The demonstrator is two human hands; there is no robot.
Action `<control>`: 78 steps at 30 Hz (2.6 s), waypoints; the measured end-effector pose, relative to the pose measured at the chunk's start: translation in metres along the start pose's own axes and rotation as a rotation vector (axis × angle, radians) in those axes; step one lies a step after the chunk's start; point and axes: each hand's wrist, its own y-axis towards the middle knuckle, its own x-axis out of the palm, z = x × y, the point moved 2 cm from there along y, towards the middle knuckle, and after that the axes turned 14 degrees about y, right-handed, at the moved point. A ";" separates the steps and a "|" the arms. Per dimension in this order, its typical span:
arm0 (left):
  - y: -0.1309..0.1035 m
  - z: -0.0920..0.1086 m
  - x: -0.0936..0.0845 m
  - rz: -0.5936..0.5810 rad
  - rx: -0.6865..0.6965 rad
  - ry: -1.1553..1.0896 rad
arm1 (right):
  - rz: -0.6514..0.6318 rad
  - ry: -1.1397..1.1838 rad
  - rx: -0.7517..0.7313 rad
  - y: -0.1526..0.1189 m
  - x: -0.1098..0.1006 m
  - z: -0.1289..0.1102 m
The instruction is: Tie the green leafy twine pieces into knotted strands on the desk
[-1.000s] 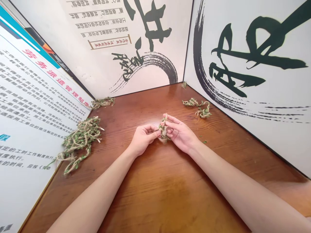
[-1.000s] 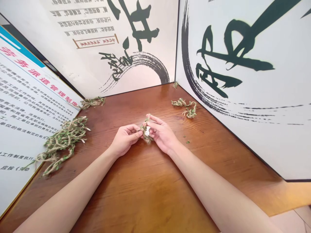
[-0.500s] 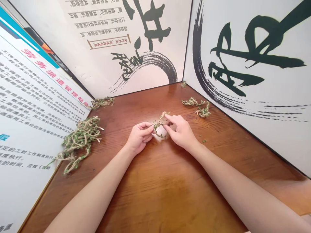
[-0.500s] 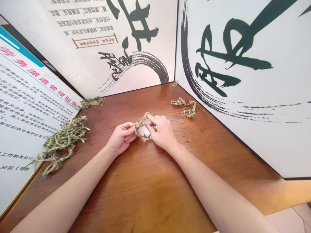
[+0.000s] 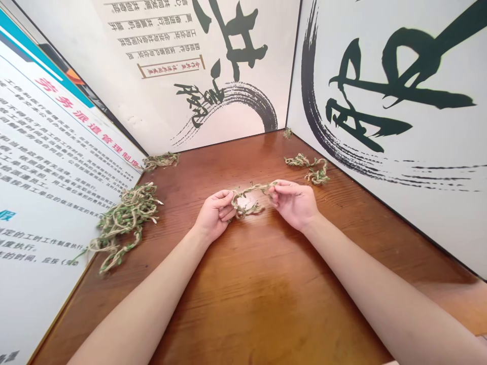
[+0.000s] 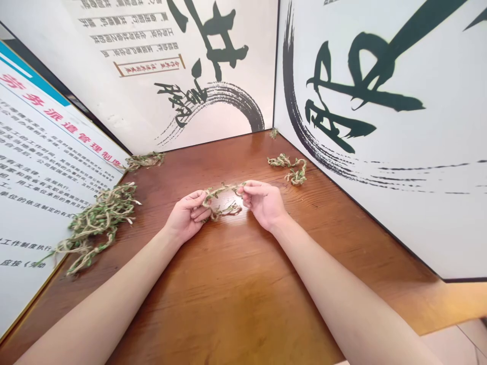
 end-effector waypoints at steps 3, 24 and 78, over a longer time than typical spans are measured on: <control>0.000 0.001 0.000 -0.019 0.015 -0.012 | 0.007 0.230 0.067 0.000 0.000 -0.007; 0.000 0.005 -0.001 0.064 -0.060 -0.170 | 0.460 -1.120 -0.658 -0.001 -0.012 -0.007; -0.003 -0.014 0.009 -0.106 0.120 0.458 | 0.195 -0.181 -0.017 0.003 0.003 0.031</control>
